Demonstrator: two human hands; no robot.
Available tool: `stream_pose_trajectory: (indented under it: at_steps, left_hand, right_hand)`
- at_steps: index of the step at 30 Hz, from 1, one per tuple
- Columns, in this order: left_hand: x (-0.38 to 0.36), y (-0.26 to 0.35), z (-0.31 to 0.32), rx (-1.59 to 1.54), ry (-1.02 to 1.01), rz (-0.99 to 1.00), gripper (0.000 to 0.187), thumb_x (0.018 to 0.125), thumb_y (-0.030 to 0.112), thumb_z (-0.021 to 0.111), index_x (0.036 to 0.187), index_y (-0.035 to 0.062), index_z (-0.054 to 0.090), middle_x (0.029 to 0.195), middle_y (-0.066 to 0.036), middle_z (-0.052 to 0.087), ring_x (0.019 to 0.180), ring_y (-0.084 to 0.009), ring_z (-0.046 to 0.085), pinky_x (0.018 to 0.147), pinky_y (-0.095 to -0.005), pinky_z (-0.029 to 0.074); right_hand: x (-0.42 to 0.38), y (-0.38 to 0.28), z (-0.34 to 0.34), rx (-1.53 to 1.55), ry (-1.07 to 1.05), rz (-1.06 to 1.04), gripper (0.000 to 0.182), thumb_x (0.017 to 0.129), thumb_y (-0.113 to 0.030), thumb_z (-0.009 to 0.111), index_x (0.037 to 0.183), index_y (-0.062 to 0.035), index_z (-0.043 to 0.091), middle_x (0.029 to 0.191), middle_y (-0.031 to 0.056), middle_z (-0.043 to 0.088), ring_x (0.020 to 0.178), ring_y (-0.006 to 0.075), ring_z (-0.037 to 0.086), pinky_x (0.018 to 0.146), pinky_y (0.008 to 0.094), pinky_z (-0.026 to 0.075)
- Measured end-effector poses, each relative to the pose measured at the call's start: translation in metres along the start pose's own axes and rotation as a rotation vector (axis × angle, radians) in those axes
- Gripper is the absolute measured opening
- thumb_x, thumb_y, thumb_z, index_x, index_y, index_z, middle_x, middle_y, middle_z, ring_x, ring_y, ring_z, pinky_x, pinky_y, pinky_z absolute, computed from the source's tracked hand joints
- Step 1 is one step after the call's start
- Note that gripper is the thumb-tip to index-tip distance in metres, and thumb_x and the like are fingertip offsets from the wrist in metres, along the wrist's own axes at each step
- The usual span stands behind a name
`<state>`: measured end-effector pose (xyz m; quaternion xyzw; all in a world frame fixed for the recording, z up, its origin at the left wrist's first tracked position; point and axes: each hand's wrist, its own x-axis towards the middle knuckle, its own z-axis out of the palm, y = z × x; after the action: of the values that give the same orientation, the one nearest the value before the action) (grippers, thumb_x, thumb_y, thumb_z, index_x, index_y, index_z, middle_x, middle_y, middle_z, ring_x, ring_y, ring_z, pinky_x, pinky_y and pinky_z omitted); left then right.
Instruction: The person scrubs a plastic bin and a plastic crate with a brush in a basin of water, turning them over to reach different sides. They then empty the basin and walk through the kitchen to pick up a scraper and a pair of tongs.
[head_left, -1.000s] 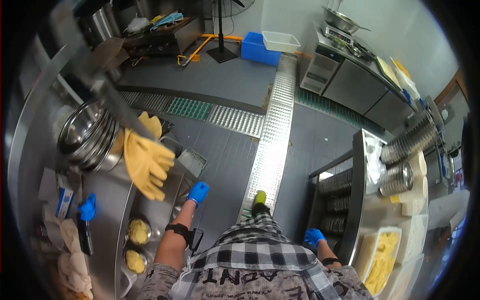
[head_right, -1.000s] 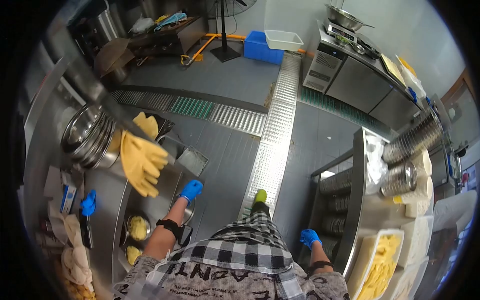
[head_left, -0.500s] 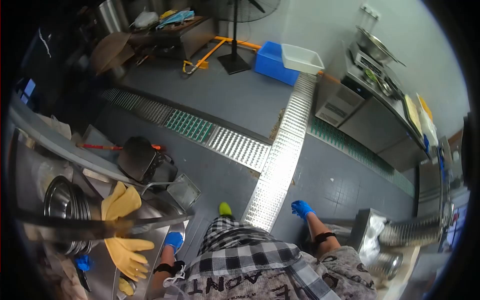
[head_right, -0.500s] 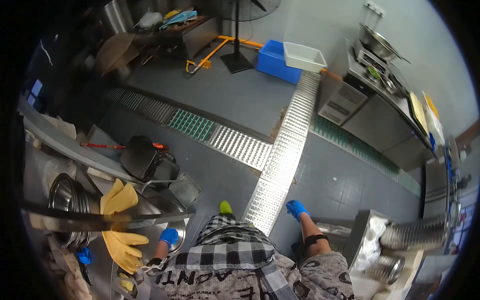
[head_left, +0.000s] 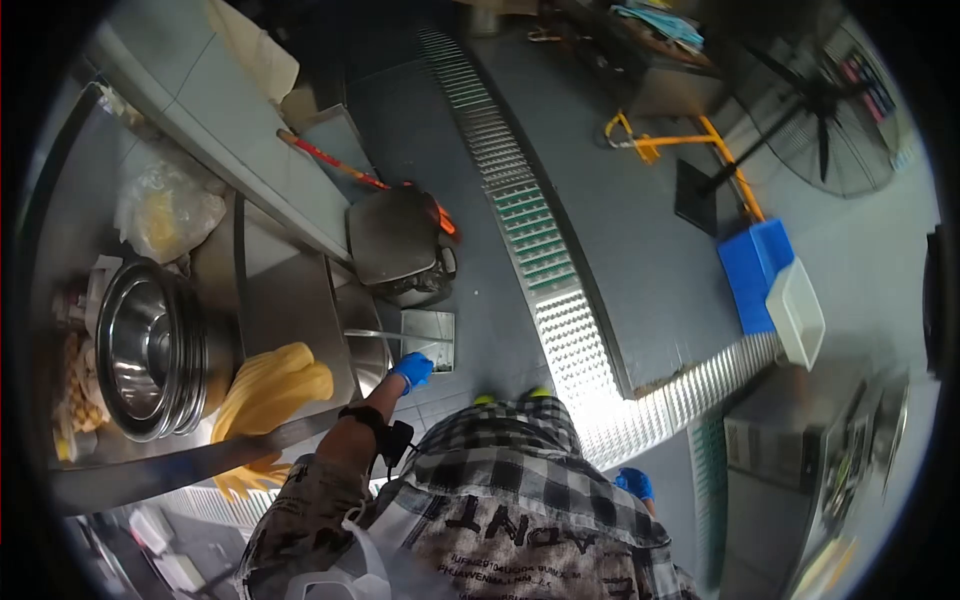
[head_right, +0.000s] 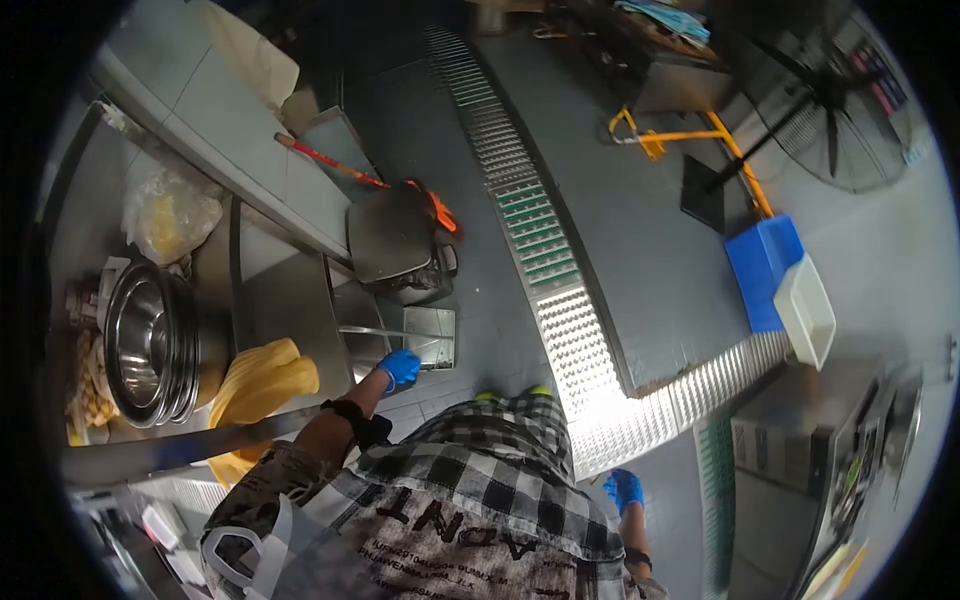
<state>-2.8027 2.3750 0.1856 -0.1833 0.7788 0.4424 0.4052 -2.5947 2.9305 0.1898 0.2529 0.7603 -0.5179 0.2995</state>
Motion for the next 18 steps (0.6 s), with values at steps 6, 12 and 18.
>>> stream_pose_trajectory:
  at_steps: [6, 12, 18]
  left_hand:
    - [0.083, 0.045, -0.056, 0.156, 0.459, 0.365, 0.019, 0.075, 0.025, 0.043, 0.071, 0.0085, 0.051, 0.061, -0.009, 0.051, 0.052, -0.0230, 0.049, 0.050, -0.0331, 0.040]
    - [0.098, 0.093, -0.208, 0.773, 1.273, 0.470, 0.029, 0.078, 0.032, 0.039, 0.069, 0.0075, 0.050, 0.053, -0.007, 0.047, 0.046, -0.0202, 0.047, 0.047, -0.0313, 0.038]
    - [0.117, 0.151, -0.368, -0.835, 1.226, 0.159, 0.036, 0.072, 0.040, 0.051, 0.066, 0.0052, 0.052, 0.050, -0.007, 0.045, 0.043, -0.0180, 0.046, 0.042, -0.0314, 0.037]
  right_hand:
    - [0.137, -0.076, -0.095, 0.269, -0.017, 0.467, 0.019, 0.074, -0.024, 0.049, 0.088, -0.0114, 0.051, 0.073, 0.0052, 0.054, 0.058, 0.0178, 0.052, 0.046, 0.0283, 0.036]
    - [0.242, -0.272, -0.142, 0.079, -0.022, 0.158, 0.024, 0.072, -0.026, 0.051, 0.093, -0.0134, 0.052, 0.075, 0.0038, 0.055, 0.061, 0.0162, 0.053, 0.051, 0.0291, 0.038]
    - [0.310, -0.395, -0.116, -0.035, -0.028, -0.065, 0.025, 0.073, -0.024, 0.051, 0.093, -0.0106, 0.053, 0.075, 0.0032, 0.055, 0.058, 0.0150, 0.053, 0.049, 0.0281, 0.038]
